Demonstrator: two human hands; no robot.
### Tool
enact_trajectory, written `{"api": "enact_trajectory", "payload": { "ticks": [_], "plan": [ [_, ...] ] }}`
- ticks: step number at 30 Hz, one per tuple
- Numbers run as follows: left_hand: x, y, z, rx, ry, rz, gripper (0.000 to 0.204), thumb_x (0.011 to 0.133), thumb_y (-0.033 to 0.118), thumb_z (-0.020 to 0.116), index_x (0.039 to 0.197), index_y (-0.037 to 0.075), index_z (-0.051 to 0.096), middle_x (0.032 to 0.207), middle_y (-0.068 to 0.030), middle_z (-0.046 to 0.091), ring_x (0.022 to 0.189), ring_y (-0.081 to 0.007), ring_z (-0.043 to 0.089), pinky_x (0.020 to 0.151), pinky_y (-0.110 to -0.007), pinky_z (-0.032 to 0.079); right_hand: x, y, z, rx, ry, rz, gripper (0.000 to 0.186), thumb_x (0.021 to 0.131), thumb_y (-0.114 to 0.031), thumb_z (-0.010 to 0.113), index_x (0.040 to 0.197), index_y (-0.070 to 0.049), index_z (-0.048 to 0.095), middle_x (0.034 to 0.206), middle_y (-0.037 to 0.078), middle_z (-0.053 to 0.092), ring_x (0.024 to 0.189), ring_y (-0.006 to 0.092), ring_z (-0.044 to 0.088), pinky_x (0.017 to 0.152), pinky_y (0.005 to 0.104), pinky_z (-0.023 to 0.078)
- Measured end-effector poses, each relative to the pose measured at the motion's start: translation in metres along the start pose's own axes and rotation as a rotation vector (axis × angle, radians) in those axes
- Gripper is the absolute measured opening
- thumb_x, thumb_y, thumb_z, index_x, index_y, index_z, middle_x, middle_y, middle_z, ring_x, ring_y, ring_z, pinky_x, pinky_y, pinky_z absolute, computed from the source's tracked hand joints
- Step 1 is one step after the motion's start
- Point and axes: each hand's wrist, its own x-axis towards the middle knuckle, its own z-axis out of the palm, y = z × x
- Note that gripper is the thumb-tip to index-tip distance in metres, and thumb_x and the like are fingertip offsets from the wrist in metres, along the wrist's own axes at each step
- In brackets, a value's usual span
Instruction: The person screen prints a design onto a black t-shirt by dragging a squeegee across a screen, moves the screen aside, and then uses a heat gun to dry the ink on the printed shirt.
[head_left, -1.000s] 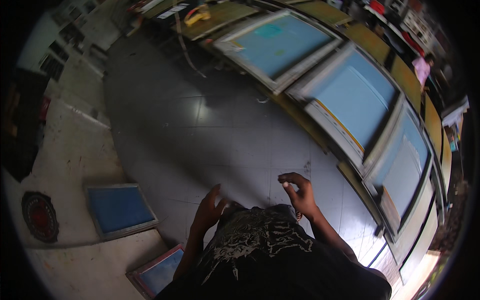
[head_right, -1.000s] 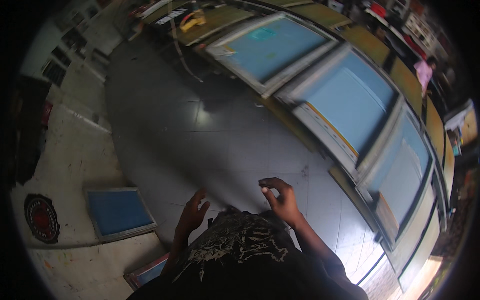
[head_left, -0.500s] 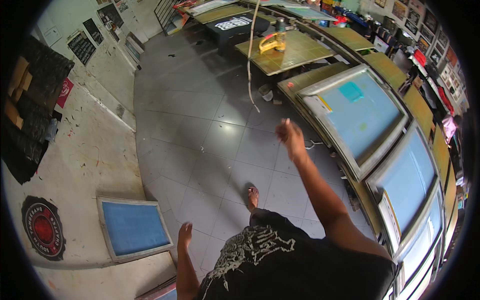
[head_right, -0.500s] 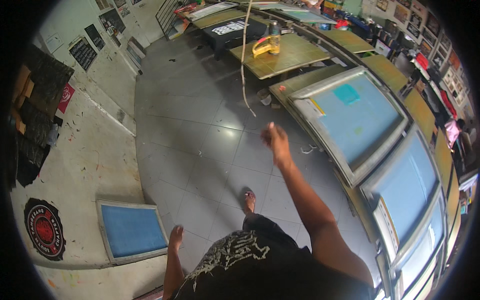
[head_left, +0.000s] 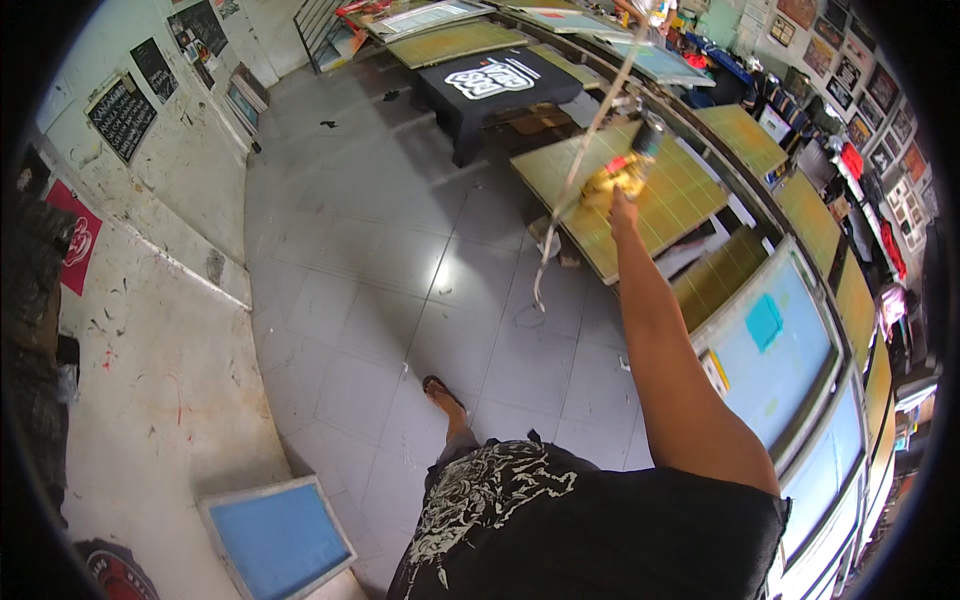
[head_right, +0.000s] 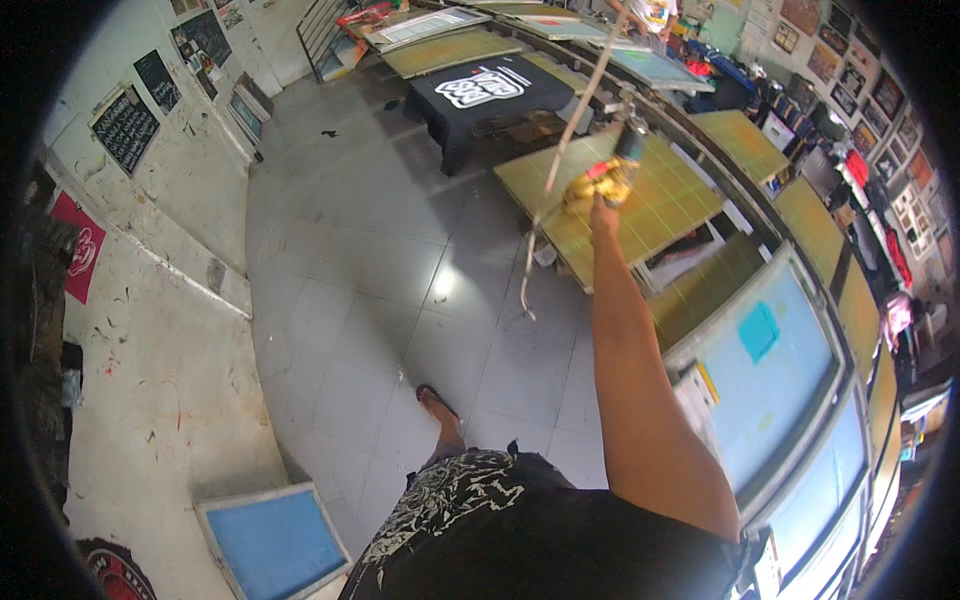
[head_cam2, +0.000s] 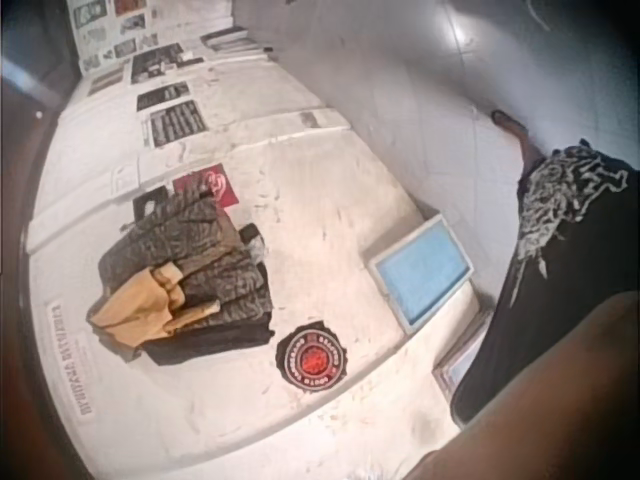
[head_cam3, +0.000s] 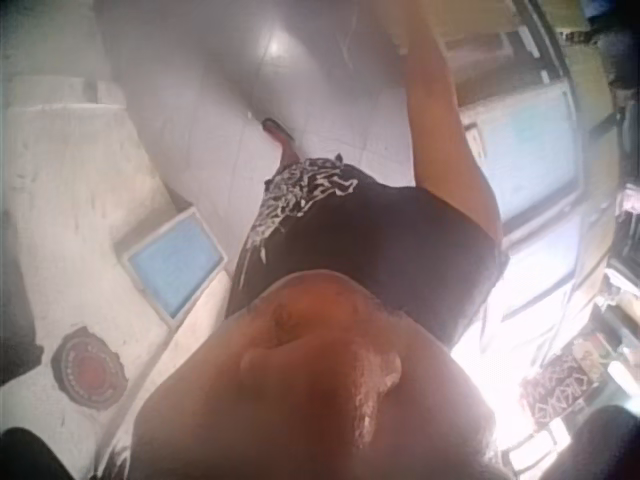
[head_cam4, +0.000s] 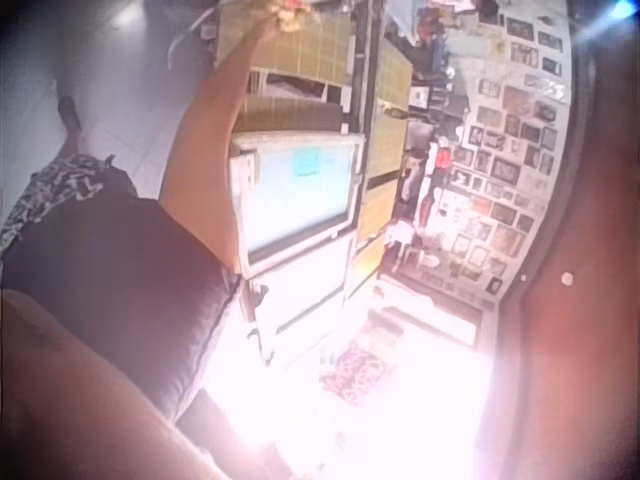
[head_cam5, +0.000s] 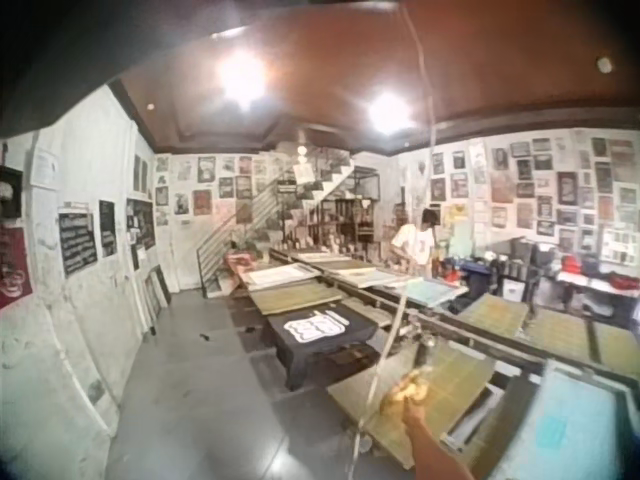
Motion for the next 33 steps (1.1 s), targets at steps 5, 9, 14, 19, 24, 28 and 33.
{"api": "enact_trajectory", "payload": {
  "ticks": [5, 9, 14, 19, 24, 28, 33],
  "plan": [
    [0.093, 0.104, -0.077, 0.047, -0.04, 0.029, 0.031, 0.095, 0.034, 0.053, 0.097, 0.004, 0.06, 0.092, -0.0149, 0.06, 0.083, -0.0278, 0.058, 0.071, -0.041, 0.045, 0.042, 0.025, 0.044, 0.416, -0.034, -0.077, 0.03, 0.096, -0.036, 0.059, 0.107, -0.008, 0.061, 0.082, 0.005, 0.065, 0.066, 0.02, 0.063, 0.054, 0.035, 0.05],
    [0.167, 0.132, -0.238, 0.291, 0.005, 0.06, 0.03, 0.093, 0.032, 0.055, 0.087, 0.004, 0.062, 0.08, -0.0126, 0.063, 0.071, -0.0256, 0.061, 0.062, -0.041, 0.047, 0.066, 0.031, 0.037, 0.593, 0.015, -0.008, 0.024, 0.1, -0.027, 0.051, 0.11, -0.007, 0.058, 0.089, 0.006, 0.065, 0.071, 0.0209, 0.064, 0.057, 0.0362, 0.053],
    [0.284, 0.379, -0.46, 0.458, 0.381, 0.298, 0.043, 0.097, 0.035, 0.05, 0.103, -0.006, 0.063, 0.105, -0.0277, 0.066, 0.103, -0.035, 0.064, 0.084, -0.046, 0.048, 0.049, 0.034, 0.034, 0.575, 0.188, -0.124, 0.026, 0.1, -0.029, 0.051, 0.114, -0.008, 0.057, 0.091, 0.008, 0.065, 0.074, 0.0213, 0.064, 0.06, 0.035, 0.054],
    [0.375, 0.59, -0.598, 0.103, 0.565, 0.754, 0.035, 0.096, 0.035, 0.052, 0.115, 0.006, 0.061, 0.101, -0.0063, 0.065, 0.089, -0.0177, 0.063, 0.07, -0.033, 0.049, 0.02, 0.018, 0.072, 0.828, 0.142, -0.082, 0.034, 0.099, -0.033, 0.054, 0.116, -0.004, 0.054, 0.094, 0.012, 0.065, 0.076, 0.0223, 0.063, 0.066, 0.0334, 0.056],
    [0.411, 0.749, -0.44, -0.14, 0.022, 0.66, 0.03, 0.096, 0.025, 0.055, 0.12, 0.008, 0.061, 0.1, -0.001, 0.066, 0.082, -0.0097, 0.061, 0.061, -0.023, 0.045, 0.024, 0.031, 0.043, 0.642, 0.269, -0.11, 0.03, 0.099, -0.032, 0.053, 0.114, -0.006, 0.054, 0.086, 0.009, 0.062, 0.07, 0.0201, 0.062, 0.059, 0.0308, 0.053],
    [0.41, 0.802, -0.364, -0.016, -0.154, 0.559, 0.033, 0.096, 0.032, 0.056, 0.118, 0.007, 0.062, 0.1, -0.0022, 0.067, 0.085, -0.0123, 0.064, 0.067, -0.028, 0.047, 0.013, 0.026, 0.067, 0.381, 0.469, -0.036, 0.03, 0.1, -0.033, 0.051, 0.114, -0.007, 0.054, 0.083, 0.007, 0.061, 0.063, 0.016, 0.06, 0.052, 0.0294, 0.051],
    [0.448, 0.871, -0.343, 0.157, -0.345, 0.494, 0.035, 0.096, 0.034, 0.057, 0.116, 0.005, 0.062, 0.101, -0.0045, 0.067, 0.088, -0.0154, 0.064, 0.071, -0.03, 0.049, 0.013, 0.006, 0.099, 0.257, 0.631, -0.053, 0.033, 0.098, -0.038, 0.053, 0.115, -0.01, 0.055, 0.081, 0.005, 0.06, 0.062, 0.0141, 0.058, 0.049, 0.0281, 0.048]
  ]
}}
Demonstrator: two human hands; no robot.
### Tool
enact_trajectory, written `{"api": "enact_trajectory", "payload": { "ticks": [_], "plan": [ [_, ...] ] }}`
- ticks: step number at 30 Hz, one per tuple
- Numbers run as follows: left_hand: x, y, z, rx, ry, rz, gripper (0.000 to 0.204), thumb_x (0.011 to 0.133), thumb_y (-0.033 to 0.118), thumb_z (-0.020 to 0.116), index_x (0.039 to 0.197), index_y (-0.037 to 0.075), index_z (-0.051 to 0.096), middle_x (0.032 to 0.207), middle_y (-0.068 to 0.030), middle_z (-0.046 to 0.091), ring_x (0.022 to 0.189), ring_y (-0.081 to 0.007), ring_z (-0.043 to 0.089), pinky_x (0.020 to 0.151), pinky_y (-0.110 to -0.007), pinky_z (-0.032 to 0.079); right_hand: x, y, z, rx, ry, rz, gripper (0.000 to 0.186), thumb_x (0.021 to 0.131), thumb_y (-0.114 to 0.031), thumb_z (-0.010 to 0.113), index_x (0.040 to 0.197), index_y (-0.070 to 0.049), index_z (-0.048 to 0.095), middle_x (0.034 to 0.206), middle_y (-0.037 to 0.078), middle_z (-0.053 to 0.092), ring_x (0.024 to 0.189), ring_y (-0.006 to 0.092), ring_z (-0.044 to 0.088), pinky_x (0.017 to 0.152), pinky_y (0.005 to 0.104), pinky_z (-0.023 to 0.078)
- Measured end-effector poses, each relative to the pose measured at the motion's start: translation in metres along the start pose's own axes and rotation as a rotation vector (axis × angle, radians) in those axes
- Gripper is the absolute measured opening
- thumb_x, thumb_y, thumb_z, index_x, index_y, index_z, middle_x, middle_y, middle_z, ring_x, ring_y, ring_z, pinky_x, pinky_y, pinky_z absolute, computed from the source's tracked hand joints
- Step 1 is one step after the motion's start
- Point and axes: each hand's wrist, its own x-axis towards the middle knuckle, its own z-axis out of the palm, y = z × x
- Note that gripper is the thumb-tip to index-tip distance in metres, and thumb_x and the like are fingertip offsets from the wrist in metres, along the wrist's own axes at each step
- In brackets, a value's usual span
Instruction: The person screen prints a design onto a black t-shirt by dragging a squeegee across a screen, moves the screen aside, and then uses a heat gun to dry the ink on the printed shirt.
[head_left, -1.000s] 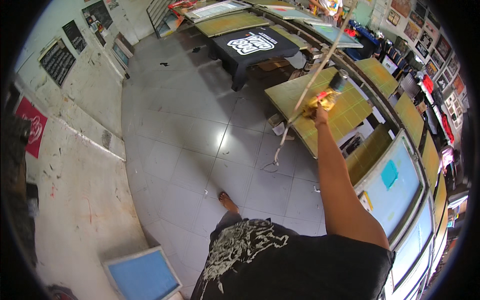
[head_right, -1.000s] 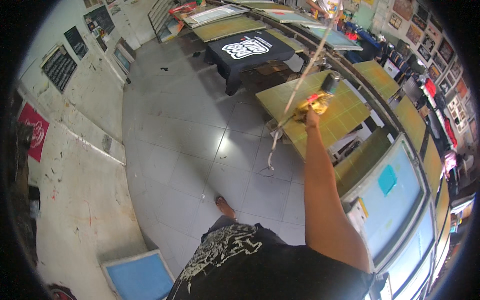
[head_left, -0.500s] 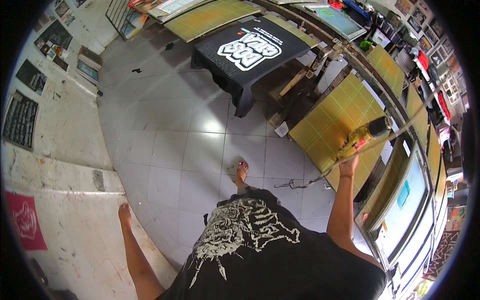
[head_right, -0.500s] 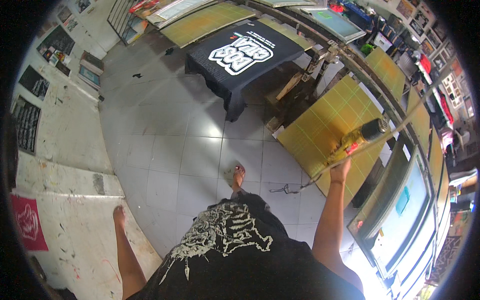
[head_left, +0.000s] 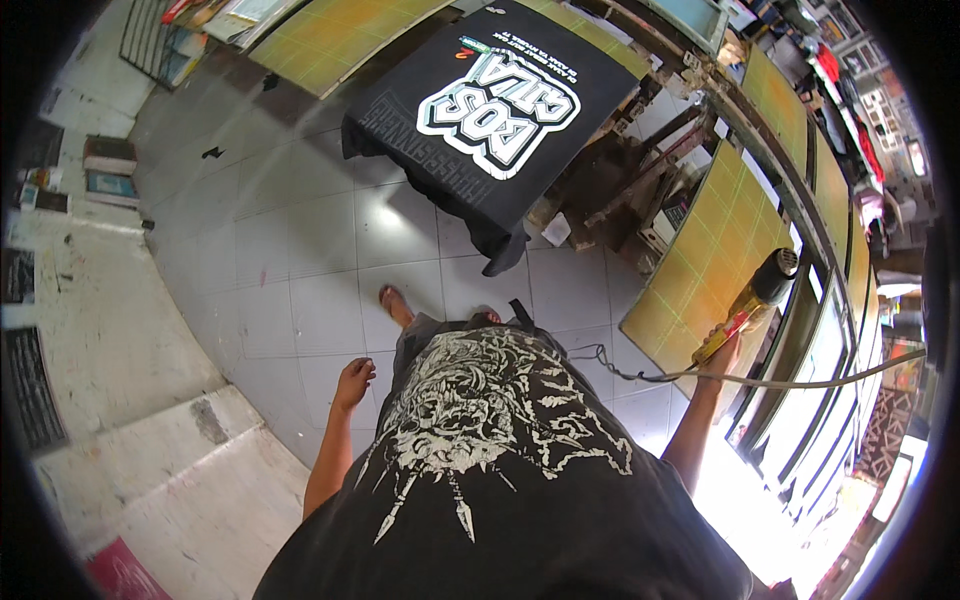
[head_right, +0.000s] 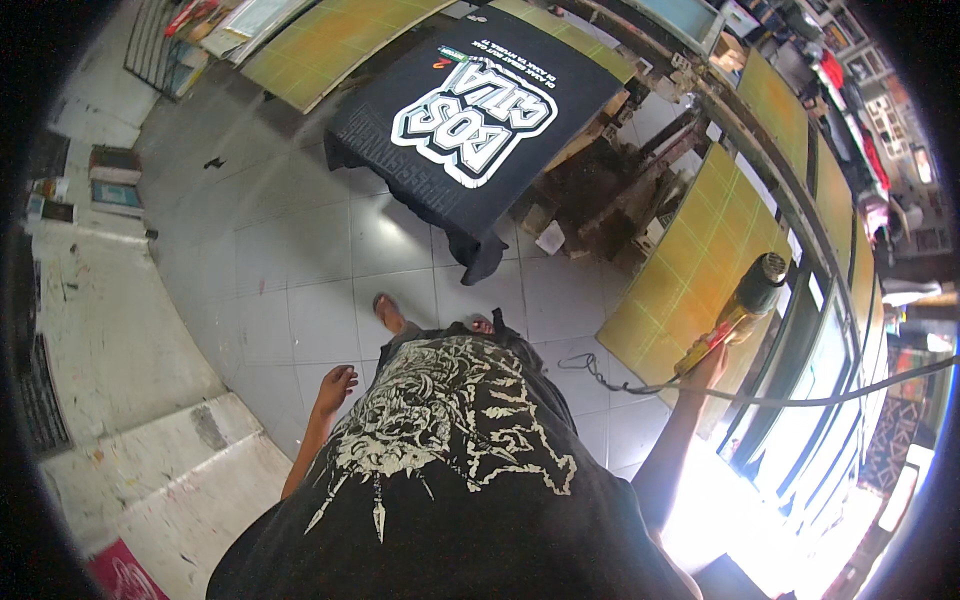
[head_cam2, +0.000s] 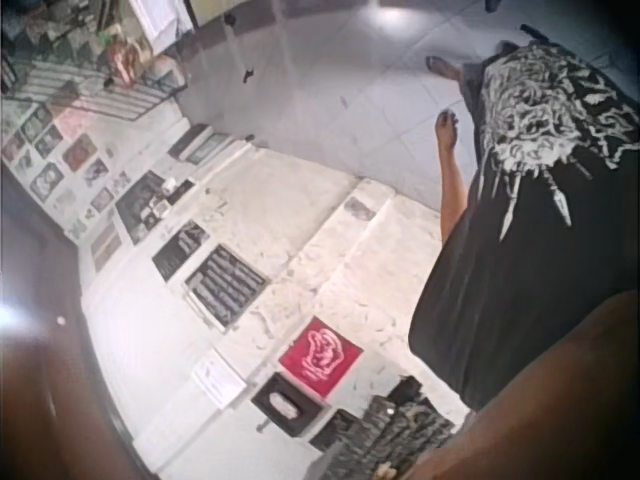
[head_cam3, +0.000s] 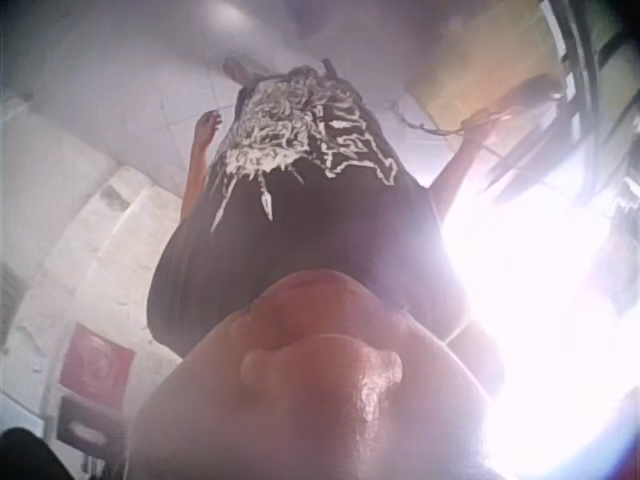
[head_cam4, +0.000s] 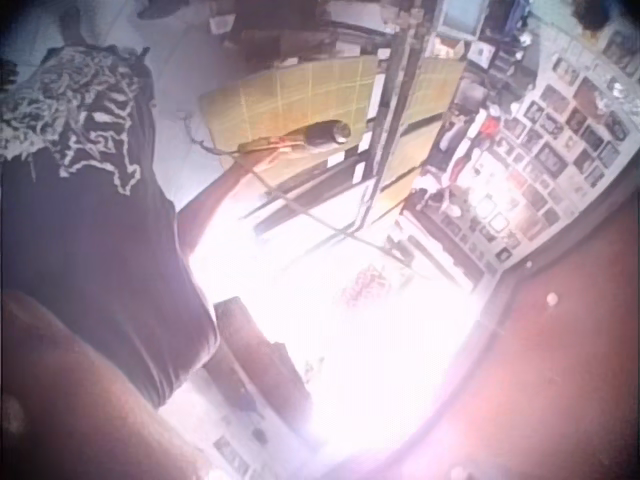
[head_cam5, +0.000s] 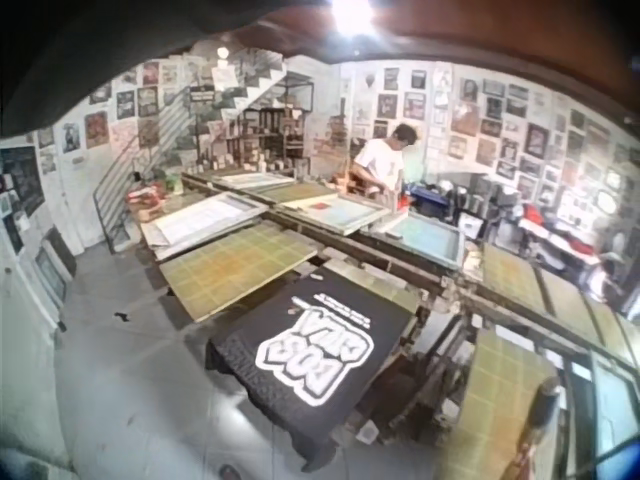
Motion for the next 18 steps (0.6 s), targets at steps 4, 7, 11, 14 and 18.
{"api": "enact_trajectory", "payload": {
  "ticks": [4, 7, 11, 14, 18],
  "plan": [
    [0.075, 0.045, -0.072, 0.191, -0.084, 0.037, 0.038, 0.097, 0.034, 0.057, 0.117, 0.003, 0.061, 0.1, -0.0071, 0.067, 0.087, -0.018, 0.064, 0.073, -0.031, 0.049, -0.058, -0.043, 0.08, 0.215, 0.087, 0.111, 0.022, 0.094, -0.032, 0.062, 0.101, -0.011, 0.061, 0.078, 0.004, 0.064, 0.061, 0.0155, 0.062, 0.05, 0.0268, 0.051],
    [0.146, 0.105, -0.143, 0.483, -0.051, 0.262, 0.038, 0.097, 0.029, 0.059, 0.119, -0.001, 0.06, 0.104, -0.0125, 0.068, 0.089, -0.0203, 0.065, 0.079, -0.034, 0.051, -0.108, -0.071, 0.149, 0.241, 0.056, 0.081, 0.023, 0.094, -0.03, 0.064, 0.106, -0.011, 0.061, 0.084, 0.004, 0.066, 0.068, 0.0163, 0.064, 0.054, 0.0287, 0.054],
    [0.149, 0.246, -0.151, 0.543, -0.029, 0.572, 0.032, 0.096, 0.02, 0.059, 0.12, -0.002, 0.06, 0.108, -0.0154, 0.068, 0.098, -0.0222, 0.065, 0.09, -0.034, 0.05, -0.119, -0.07, 0.204, 0.124, 0.04, 0.054, 0.036, 0.093, -0.02, 0.065, 0.125, -0.01, 0.053, 0.105, 0.009, 0.063, 0.087, 0.0214, 0.066, 0.066, 0.0355, 0.058],
    [0.131, 0.356, -0.114, 0.596, -0.25, 0.718, 0.033, 0.091, 0.015, 0.062, 0.121, 0.0, 0.06, 0.108, -0.0157, 0.068, 0.099, -0.0244, 0.066, 0.088, -0.035, 0.05, -0.136, -0.076, 0.245, 0.096, 0.084, 0.008, 0.056, 0.087, -0.009, 0.071, 0.134, -0.005, 0.041, 0.113, 0.012, 0.06, 0.097, 0.0238, 0.065, 0.075, 0.0388, 0.058],
    [0.092, 0.434, -0.054, 0.574, -0.624, 0.833, 0.036, 0.088, 0.012, 0.061, 0.122, 0.001, 0.059, 0.109, -0.0145, 0.067, 0.101, -0.0245, 0.064, 0.092, -0.036, 0.048, -0.135, -0.079, 0.262, -0.141, 0.034, -0.096, 0.055, 0.087, -0.008, 0.07, 0.132, 0.001, 0.039, 0.116, 0.014, 0.061, 0.096, 0.023, 0.065, 0.082, 0.0341, 0.056]
  ]
}}
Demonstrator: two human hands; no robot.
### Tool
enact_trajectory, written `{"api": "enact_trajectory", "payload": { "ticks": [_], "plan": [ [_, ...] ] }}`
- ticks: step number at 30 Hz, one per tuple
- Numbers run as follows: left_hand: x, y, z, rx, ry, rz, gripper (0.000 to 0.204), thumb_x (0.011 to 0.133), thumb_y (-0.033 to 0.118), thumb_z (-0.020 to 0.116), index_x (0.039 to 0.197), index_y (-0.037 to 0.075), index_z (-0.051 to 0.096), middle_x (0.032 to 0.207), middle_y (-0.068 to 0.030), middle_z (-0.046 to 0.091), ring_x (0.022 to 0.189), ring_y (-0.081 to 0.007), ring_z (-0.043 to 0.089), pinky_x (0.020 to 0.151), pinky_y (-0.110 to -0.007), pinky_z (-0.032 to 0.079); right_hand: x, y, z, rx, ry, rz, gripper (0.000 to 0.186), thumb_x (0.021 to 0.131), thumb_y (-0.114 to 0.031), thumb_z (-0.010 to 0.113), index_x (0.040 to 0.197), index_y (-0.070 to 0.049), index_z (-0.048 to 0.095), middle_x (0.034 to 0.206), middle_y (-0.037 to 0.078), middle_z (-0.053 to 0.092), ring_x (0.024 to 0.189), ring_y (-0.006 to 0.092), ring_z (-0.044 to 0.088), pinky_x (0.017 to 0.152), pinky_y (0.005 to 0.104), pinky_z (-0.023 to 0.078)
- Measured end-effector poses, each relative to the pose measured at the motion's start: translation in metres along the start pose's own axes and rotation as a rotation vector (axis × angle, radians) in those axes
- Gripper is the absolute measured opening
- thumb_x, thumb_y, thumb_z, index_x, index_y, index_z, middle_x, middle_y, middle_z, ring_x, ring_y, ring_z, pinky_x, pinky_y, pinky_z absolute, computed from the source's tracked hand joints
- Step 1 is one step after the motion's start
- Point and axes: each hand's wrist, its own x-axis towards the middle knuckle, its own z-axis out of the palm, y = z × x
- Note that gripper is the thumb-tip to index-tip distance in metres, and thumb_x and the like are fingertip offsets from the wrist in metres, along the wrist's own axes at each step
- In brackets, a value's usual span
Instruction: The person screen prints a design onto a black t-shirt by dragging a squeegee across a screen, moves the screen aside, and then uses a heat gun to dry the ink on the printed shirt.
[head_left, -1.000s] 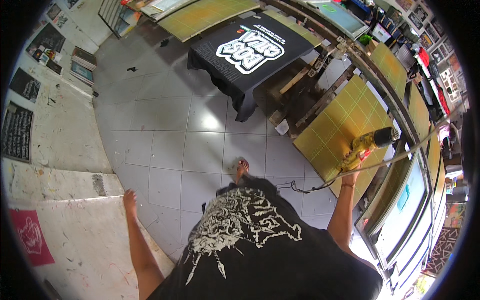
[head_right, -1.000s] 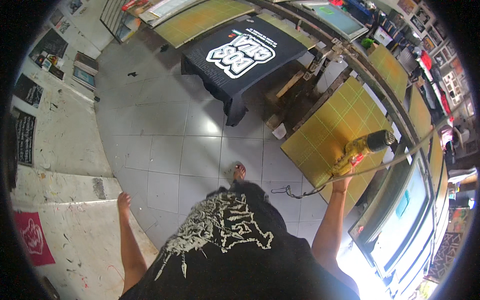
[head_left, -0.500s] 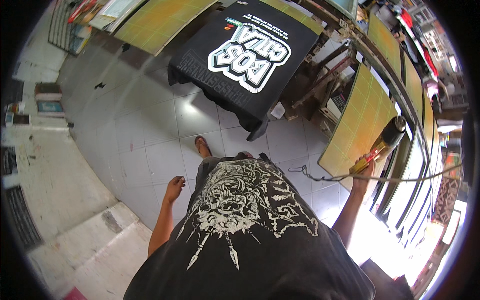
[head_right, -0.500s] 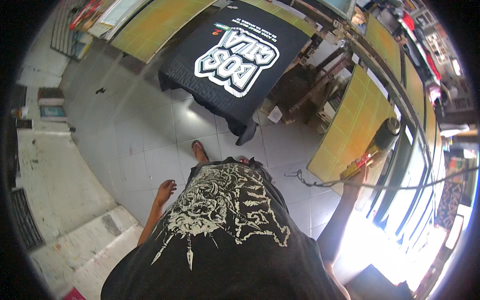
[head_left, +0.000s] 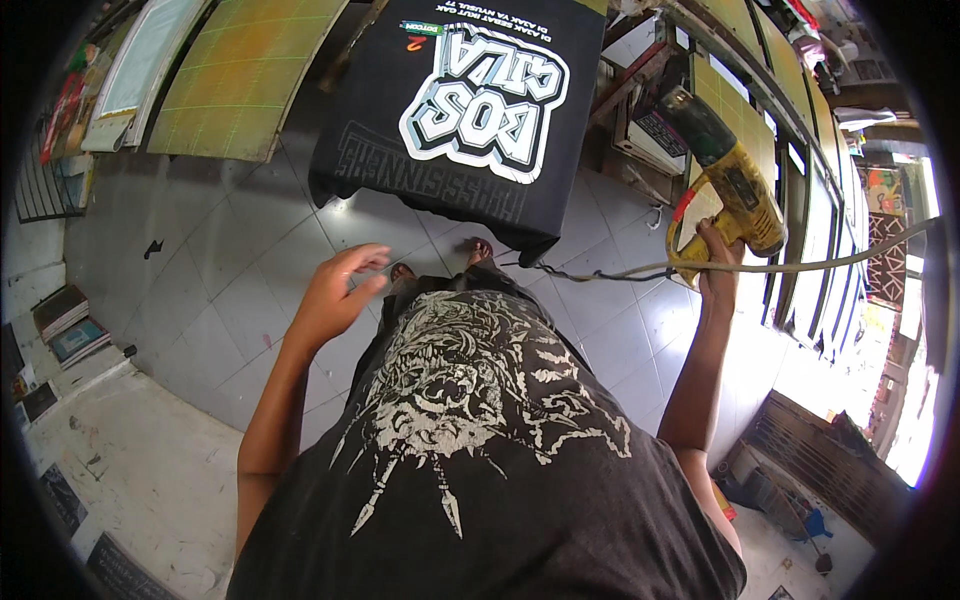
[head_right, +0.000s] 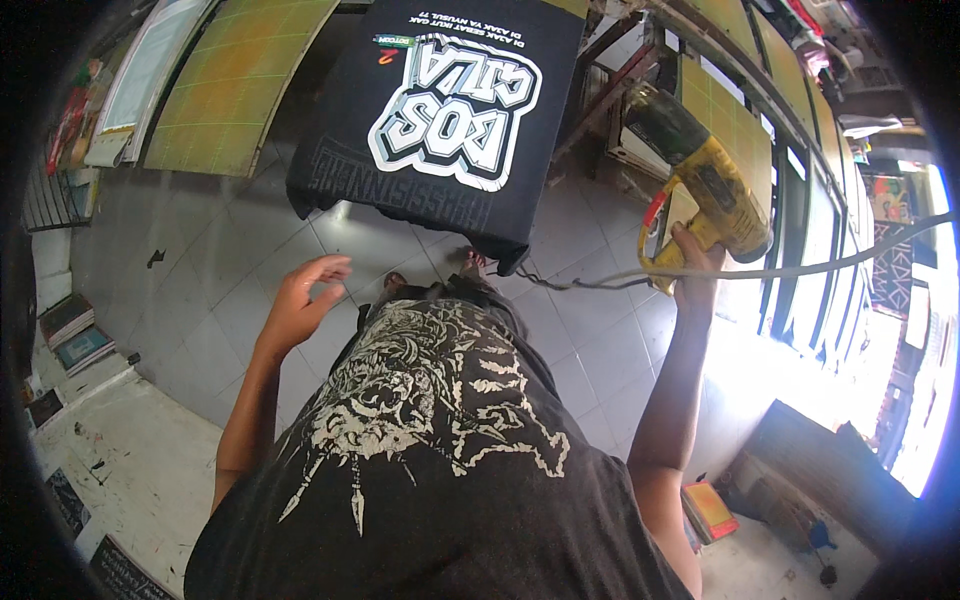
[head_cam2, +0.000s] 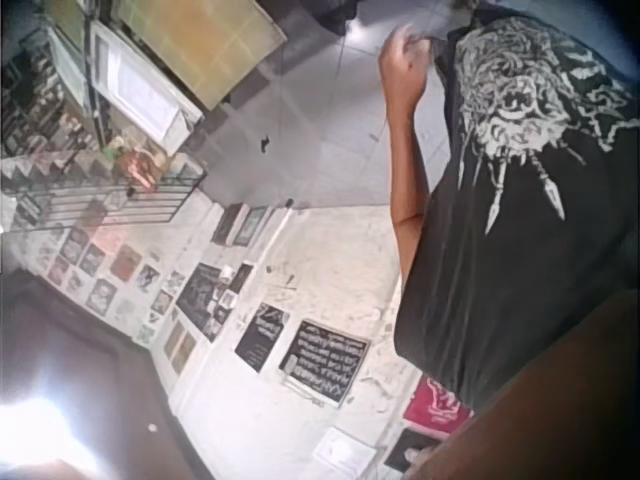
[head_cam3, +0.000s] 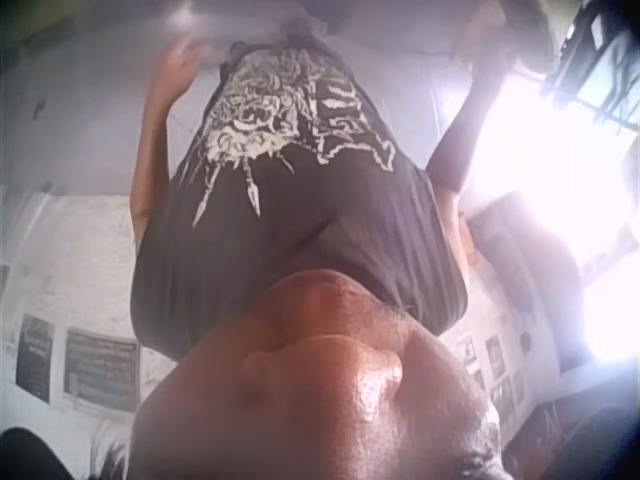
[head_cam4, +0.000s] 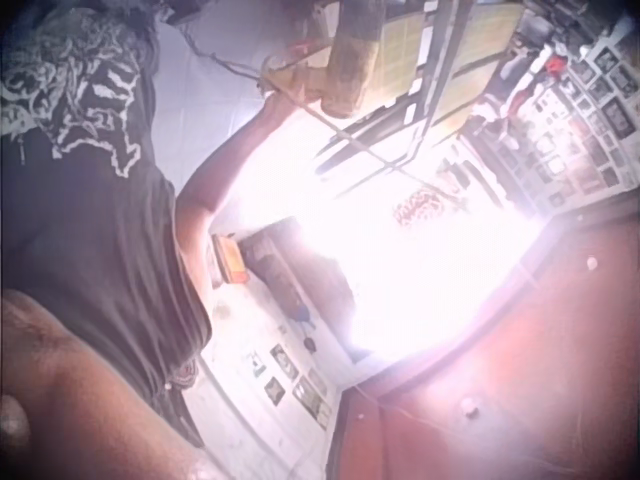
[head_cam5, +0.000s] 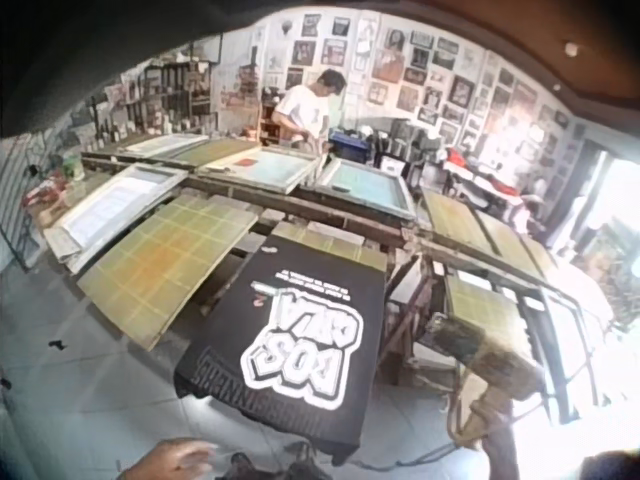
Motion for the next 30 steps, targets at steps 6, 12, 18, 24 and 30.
{"api": "enact_trajectory", "payload": {
  "ticks": [6, 12, 18, 24, 30],
  "plan": [
    [0.024, 0.026, 0.012, 0.014, -0.026, 0.065, 0.036, 0.087, 0.014, 0.062, 0.12, 0.0, 0.06, 0.111, -0.0149, 0.067, 0.102, -0.0264, 0.063, 0.092, -0.037, 0.047, 0.013, -0.046, 0.04, -0.341, -0.231, -0.03, 0.049, 0.086, -0.019, 0.073, 0.123, 0.005, 0.051, 0.109, 0.018, 0.065, 0.084, 0.0209, 0.066, 0.079, 0.0336, 0.054],
    [0.029, 0.011, 0.018, 0.181, 0.186, 0.014, 0.033, 0.088, 0.017, 0.063, 0.116, 0.0, 0.061, 0.115, -0.017, 0.064, 0.109, -0.0321, 0.061, 0.096, -0.038, 0.045, 0.023, -0.083, 0.082, -0.656, -0.43, -0.039, 0.048, 0.084, -0.02, 0.073, 0.123, 0.004, 0.057, 0.108, 0.017, 0.067, 0.09, 0.0235, 0.066, 0.083, 0.0346, 0.053],
    [0.044, -0.001, 0.011, 0.232, 0.439, 0.062, 0.037, 0.087, 0.012, 0.063, 0.121, 0.001, 0.059, 0.129, -0.018, 0.058, 0.121, -0.0341, 0.054, 0.102, -0.04, 0.041, 0.026, -0.122, 0.109, -0.794, -0.623, -0.222, 0.041, 0.082, -0.018, 0.074, 0.115, 0.004, 0.063, 0.106, 0.02, 0.07, 0.101, 0.0286, 0.067, 0.094, 0.0389, 0.049],
    [0.066, -0.028, -0.007, 0.363, 0.459, 0.074, 0.044, 0.088, 0.016, 0.066, 0.128, 0.002, 0.054, 0.141, -0.0224, 0.045, 0.131, -0.0388, 0.044, 0.108, -0.044, 0.035, 0.024, -0.146, 0.129, -0.969, -0.772, -0.224, 0.044, 0.081, -0.021, 0.074, 0.115, 0.005, 0.062, 0.1, 0.02, 0.071, 0.095, 0.0295, 0.069, 0.089, 0.0404, 0.051],
    [0.094, -0.048, -0.023, 0.466, 0.421, 0.144, 0.051, 0.088, 0.016, 0.066, 0.134, 0.002, 0.048, 0.147, -0.0246, 0.037, 0.137, -0.0425, 0.034, 0.111, -0.047, 0.03, 0.015, -0.151, 0.146, -1.092, -0.794, -0.148, 0.036, 0.082, -0.018, 0.073, 0.113, 0.0, 0.064, 0.106, 0.018, 0.07, 0.098, 0.0329, 0.066, 0.09, 0.0428, 0.049]
  ]
}}
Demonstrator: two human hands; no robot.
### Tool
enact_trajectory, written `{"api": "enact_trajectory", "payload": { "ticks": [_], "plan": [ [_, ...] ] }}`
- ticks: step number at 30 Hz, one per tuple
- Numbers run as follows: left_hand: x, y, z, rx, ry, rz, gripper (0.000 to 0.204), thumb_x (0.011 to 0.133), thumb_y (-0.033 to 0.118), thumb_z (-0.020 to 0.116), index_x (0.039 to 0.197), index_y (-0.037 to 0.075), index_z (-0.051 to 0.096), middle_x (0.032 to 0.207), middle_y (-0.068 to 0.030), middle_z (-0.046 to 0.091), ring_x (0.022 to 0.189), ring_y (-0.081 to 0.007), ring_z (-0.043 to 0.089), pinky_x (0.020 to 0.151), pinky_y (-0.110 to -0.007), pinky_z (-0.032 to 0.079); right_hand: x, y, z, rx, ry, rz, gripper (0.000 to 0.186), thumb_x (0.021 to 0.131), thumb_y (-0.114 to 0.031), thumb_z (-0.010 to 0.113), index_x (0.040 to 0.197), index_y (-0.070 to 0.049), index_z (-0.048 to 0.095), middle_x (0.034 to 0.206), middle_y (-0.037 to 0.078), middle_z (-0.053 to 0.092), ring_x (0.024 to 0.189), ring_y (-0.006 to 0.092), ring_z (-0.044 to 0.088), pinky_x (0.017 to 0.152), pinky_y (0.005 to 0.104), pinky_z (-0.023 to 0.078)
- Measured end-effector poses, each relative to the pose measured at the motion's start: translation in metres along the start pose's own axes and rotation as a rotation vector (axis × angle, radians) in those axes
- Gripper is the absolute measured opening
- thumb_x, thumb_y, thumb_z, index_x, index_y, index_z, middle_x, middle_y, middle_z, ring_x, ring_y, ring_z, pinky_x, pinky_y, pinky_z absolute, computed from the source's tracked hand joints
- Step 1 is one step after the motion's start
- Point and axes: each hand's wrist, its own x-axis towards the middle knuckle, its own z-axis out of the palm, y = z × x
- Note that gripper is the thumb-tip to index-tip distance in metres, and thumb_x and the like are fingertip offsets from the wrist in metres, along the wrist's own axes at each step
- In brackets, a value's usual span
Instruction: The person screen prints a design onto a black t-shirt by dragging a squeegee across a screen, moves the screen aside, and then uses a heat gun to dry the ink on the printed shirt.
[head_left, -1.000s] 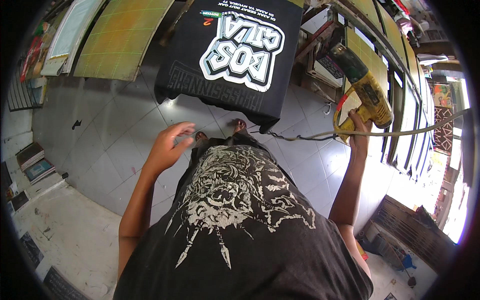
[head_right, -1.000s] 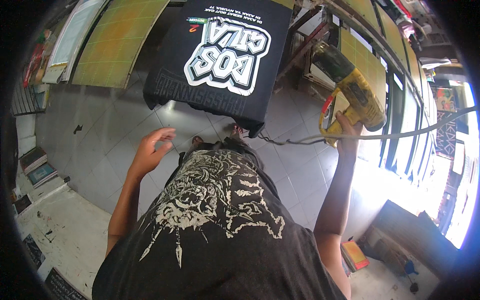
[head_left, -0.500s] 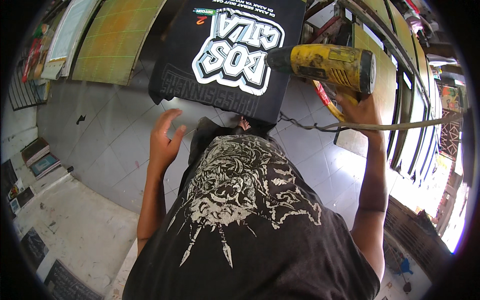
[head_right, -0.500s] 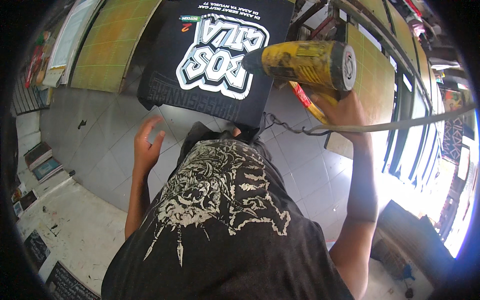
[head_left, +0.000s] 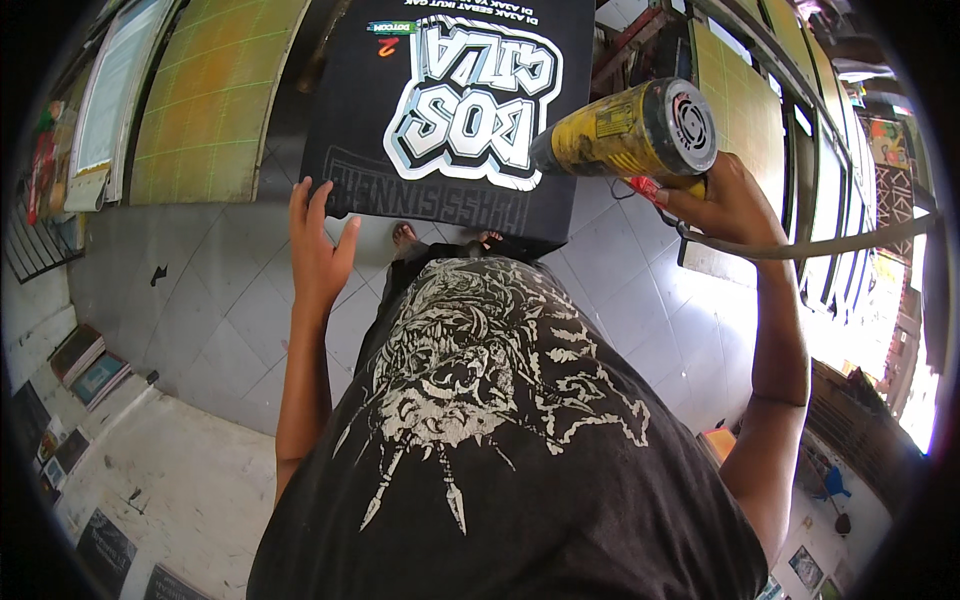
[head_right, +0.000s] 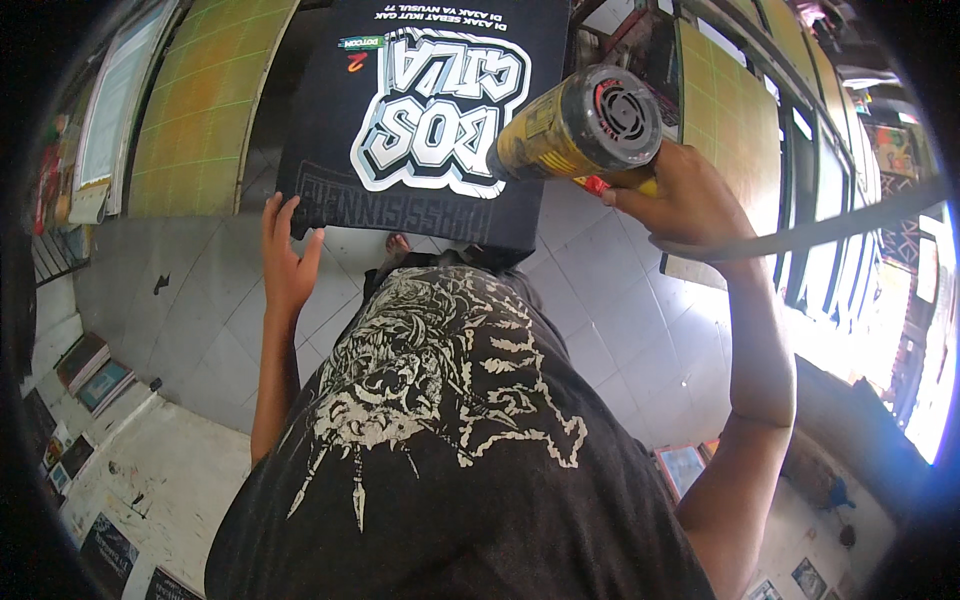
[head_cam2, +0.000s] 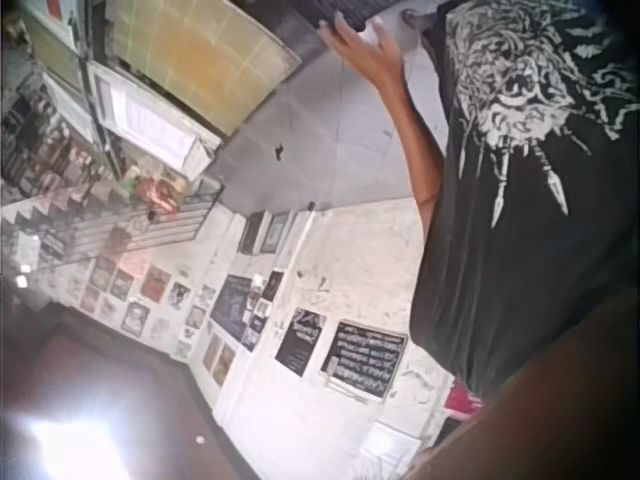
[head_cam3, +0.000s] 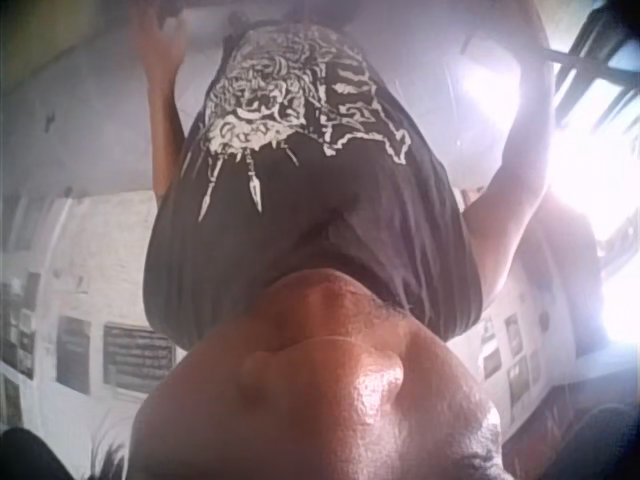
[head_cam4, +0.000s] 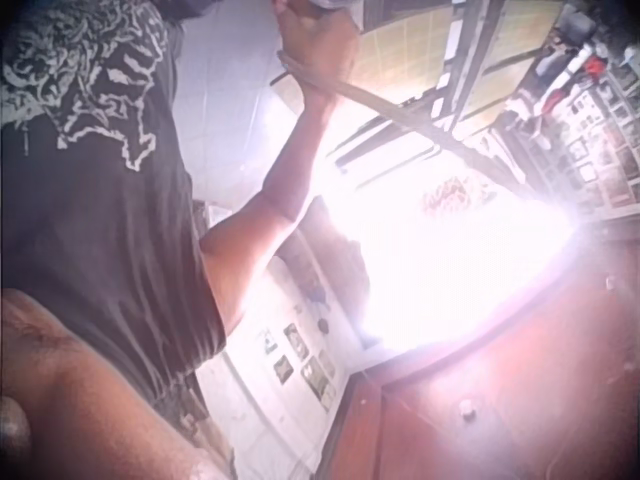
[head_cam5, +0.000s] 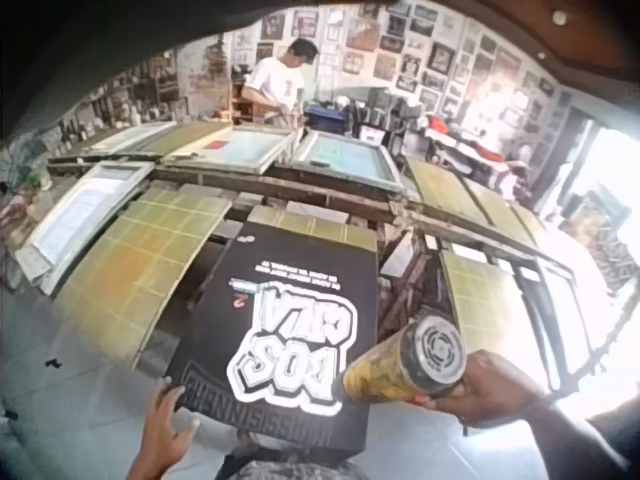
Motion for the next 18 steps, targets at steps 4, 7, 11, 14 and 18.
{"api": "enact_trajectory", "payload": {
  "ticks": [4, 7, 11, 14, 18],
  "plan": [
    [0.013, -0.008, 0.004, 0.046, -0.013, 0.031, 0.053, 0.088, 0.02, 0.067, 0.134, 0.001, 0.048, 0.146, -0.0276, 0.035, 0.137, -0.0458, 0.032, 0.111, -0.05, 0.028, 0.001, -0.014, 0.008, -0.082, -0.02, 0.054, 0.034, 0.083, -0.016, 0.073, 0.113, -0.004, 0.064, 0.108, 0.017, 0.069, 0.102, 0.0338, 0.064, 0.091, 0.044, 0.048],
    [0.02, -0.015, 0.007, 0.072, -0.023, 0.03, 0.055, 0.088, 0.022, 0.067, 0.135, 0.001, 0.047, 0.147, -0.0278, 0.034, 0.138, -0.0459, 0.03, 0.112, -0.051, 0.028, 0.001, -0.018, 0.013, -0.071, -0.021, 0.045, 0.035, 0.083, -0.015, 0.074, 0.114, -0.005, 0.064, 0.107, 0.017, 0.069, 0.1, 0.0347, 0.065, 0.09, 0.0442, 0.049],
    [0.027, -0.022, 0.013, 0.092, -0.024, 0.034, 0.058, 0.088, 0.023, 0.067, 0.137, 0.002, 0.045, 0.148, -0.0272, 0.033, 0.139, -0.0457, 0.028, 0.112, -0.051, 0.027, 0.005, -0.019, 0.015, -0.066, -0.059, 0.014, 0.035, 0.083, -0.013, 0.074, 0.115, -0.005, 0.063, 0.107, 0.017, 0.069, 0.099, 0.0342, 0.066, 0.088, 0.0427, 0.051],
    [0.031, -0.025, 0.017, 0.091, -0.042, 0.036, 0.057, 0.09, 0.024, 0.065, 0.139, 0.003, 0.044, 0.15, -0.0246, 0.031, 0.141, -0.0439, 0.026, 0.114, -0.051, 0.025, 0.005, -0.013, 0.018, -0.068, -0.05, -0.012, 0.034, 0.084, -0.013, 0.073, 0.115, -0.005, 0.063, 0.108, 0.016, 0.069, 0.099, 0.0334, 0.066, 0.088, 0.0414, 0.052],
    [0.032, -0.03, 0.023, 0.106, -0.028, 0.038, 0.057, 0.091, 0.026, 0.065, 0.139, 0.003, 0.044, 0.15, -0.0247, 0.032, 0.141, -0.0441, 0.026, 0.114, -0.051, 0.025, 0.006, -0.024, 0.016, -0.069, -0.052, 0.072, 0.036, 0.083, -0.012, 0.074, 0.117, -0.006, 0.063, 0.11, 0.016, 0.069, 0.101, 0.0323, 0.066, 0.09, 0.0408, 0.052]
  ]
}}
